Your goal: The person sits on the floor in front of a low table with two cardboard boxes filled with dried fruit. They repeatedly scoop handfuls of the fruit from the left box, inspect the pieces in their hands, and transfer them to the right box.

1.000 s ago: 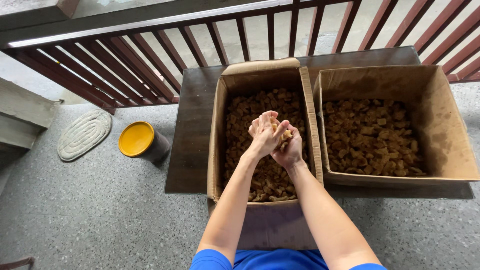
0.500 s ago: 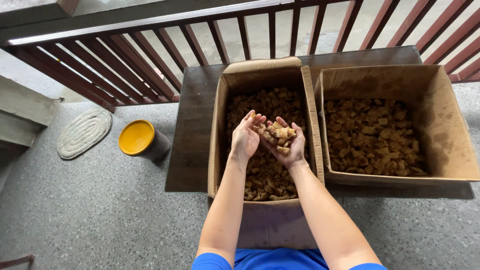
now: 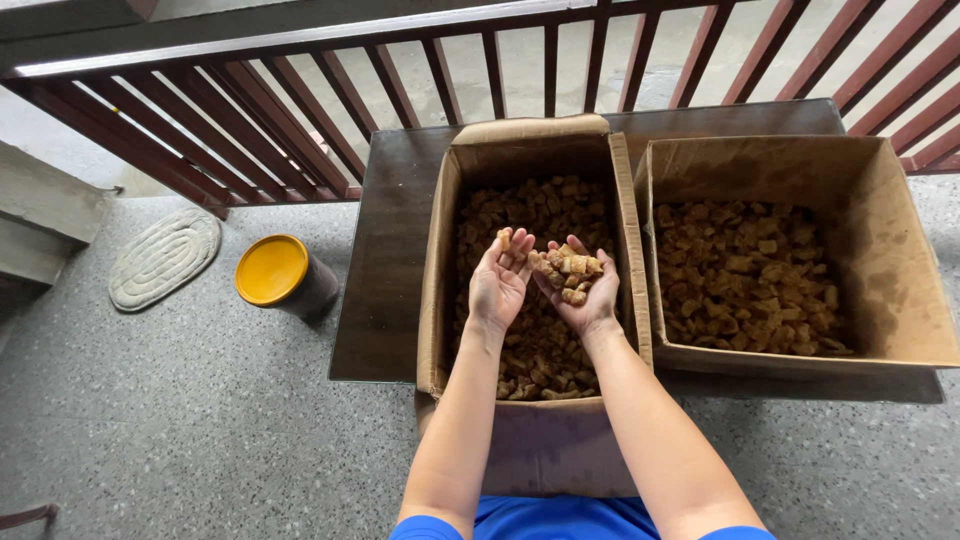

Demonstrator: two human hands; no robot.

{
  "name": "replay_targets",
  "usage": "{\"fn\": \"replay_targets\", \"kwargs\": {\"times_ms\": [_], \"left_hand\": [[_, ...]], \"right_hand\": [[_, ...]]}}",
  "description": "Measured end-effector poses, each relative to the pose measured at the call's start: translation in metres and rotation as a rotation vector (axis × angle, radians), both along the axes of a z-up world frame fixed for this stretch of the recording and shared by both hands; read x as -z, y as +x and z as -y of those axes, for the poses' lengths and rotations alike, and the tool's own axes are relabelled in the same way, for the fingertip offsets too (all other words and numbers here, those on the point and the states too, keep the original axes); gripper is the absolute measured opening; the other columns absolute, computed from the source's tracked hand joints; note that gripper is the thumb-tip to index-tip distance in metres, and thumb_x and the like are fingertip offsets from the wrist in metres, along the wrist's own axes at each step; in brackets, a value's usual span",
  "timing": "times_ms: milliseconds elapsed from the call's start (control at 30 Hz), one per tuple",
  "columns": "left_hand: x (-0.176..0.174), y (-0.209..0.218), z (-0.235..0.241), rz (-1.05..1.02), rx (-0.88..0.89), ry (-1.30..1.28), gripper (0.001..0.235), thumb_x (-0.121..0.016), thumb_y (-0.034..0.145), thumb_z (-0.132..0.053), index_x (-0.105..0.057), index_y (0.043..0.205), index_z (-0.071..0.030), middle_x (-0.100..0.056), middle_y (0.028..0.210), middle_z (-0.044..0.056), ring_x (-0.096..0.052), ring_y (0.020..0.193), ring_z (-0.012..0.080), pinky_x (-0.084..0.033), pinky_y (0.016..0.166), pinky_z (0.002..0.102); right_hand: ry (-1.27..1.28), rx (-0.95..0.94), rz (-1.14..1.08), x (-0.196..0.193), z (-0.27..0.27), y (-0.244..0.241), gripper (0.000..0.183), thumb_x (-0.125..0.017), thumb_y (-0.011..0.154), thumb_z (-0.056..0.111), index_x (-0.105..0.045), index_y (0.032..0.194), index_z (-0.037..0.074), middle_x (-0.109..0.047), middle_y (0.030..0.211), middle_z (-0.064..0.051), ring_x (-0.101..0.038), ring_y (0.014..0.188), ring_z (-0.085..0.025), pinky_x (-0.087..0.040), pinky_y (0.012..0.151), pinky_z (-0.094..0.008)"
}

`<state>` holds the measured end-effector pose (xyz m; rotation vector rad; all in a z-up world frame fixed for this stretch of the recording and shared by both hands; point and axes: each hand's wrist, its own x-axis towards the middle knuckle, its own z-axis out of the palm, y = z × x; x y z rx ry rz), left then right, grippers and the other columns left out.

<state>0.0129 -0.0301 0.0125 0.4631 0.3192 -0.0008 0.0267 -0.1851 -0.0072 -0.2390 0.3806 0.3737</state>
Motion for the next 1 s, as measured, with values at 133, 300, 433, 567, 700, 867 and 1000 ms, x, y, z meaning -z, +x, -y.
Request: {"fn": "replay_targets", "kwargs": {"times_ms": [133,300,433,567,700,867,1000], "left_hand": [[-0.012,-0.007,0.028,0.11,-0.036,0.533,0.032,-0.054,0.106,-0.019,-0.062,0.131,-0.002,-0.069,0.126,0.015,-0.066,0.117,0.0252,-0.054,0.106,0.038],[-0.005,-0.016,0.069,0.058,-0.069,1.148,0.037,-0.051,0.105,-0.027,-0.063,0.132,-0.005,-0.064,0.135,0.015,-0.061,0.123,0.0259,-0.051,0.105,0.038],[-0.001,-0.018,0.089,0.152,-0.25,1.309,0.038,-0.051,0.109,-0.029,-0.057,0.136,-0.003,-0.052,0.15,0.018,-0.046,0.14,0.0287,-0.039,0.117,0.042],[-0.029,-0.027,0.111,-0.023,-0.23,1.122,0.042,-0.047,0.108,-0.034,-0.049,0.139,-0.007,-0.049,0.144,0.019,-0.052,0.131,0.0293,-0.047,0.11,0.041],[-0.049,-0.024,0.154,0.062,-0.06,0.697,0.041,-0.043,0.105,-0.037,-0.043,0.137,-0.011,-0.051,0.141,0.01,-0.058,0.123,0.023,-0.057,0.099,0.039],[-0.023,0.01,0.238,0.087,0.163,0.528,0.047,-0.046,0.11,-0.04,-0.046,0.142,-0.006,-0.058,0.135,0.014,-0.059,0.12,0.0219,-0.053,0.099,0.035],[-0.005,0.041,0.268,-0.227,0.421,0.389,0.059,-0.041,0.105,-0.051,-0.039,0.151,-0.014,-0.058,0.131,0.011,-0.06,0.114,0.0236,-0.053,0.093,0.04]], "right_hand": [[-0.023,0.002,0.007,0.005,0.0,0.0,0.052,-0.035,0.104,0.049,-0.066,0.124,0.013,-0.066,0.13,-0.014,-0.064,0.118,-0.032,-0.051,0.104,-0.056],[-0.005,0.045,0.091,0.012,0.002,0.003,0.052,-0.04,0.107,0.049,-0.068,0.127,0.01,-0.07,0.123,-0.013,-0.067,0.112,-0.028,-0.054,0.1,-0.044],[-0.112,0.019,0.209,-0.005,0.004,-0.004,0.056,-0.041,0.107,0.052,-0.065,0.13,0.007,-0.068,0.124,-0.014,-0.066,0.111,-0.027,-0.056,0.099,-0.04],[-0.221,0.03,0.265,-0.028,0.012,-0.017,0.048,-0.043,0.108,0.045,-0.062,0.132,0.007,-0.066,0.129,-0.014,-0.066,0.113,-0.026,-0.056,0.1,-0.039],[-0.314,0.191,0.238,-0.045,0.061,-0.014,0.042,-0.043,0.109,0.037,-0.062,0.13,0.007,-0.067,0.126,-0.014,-0.067,0.111,-0.025,-0.057,0.098,-0.039],[-0.377,0.345,0.111,-0.046,0.152,0.001,0.043,-0.044,0.11,0.046,-0.063,0.121,0.009,-0.068,0.115,-0.012,-0.068,0.102,-0.024,-0.059,0.091,-0.039],[-0.501,0.22,-0.09,-0.022,0.2,0.025,0.044,-0.048,0.105,0.047,-0.054,0.134,0.013,-0.056,0.132,-0.013,-0.059,0.117,-0.029,-0.049,0.099,-0.05]]}}
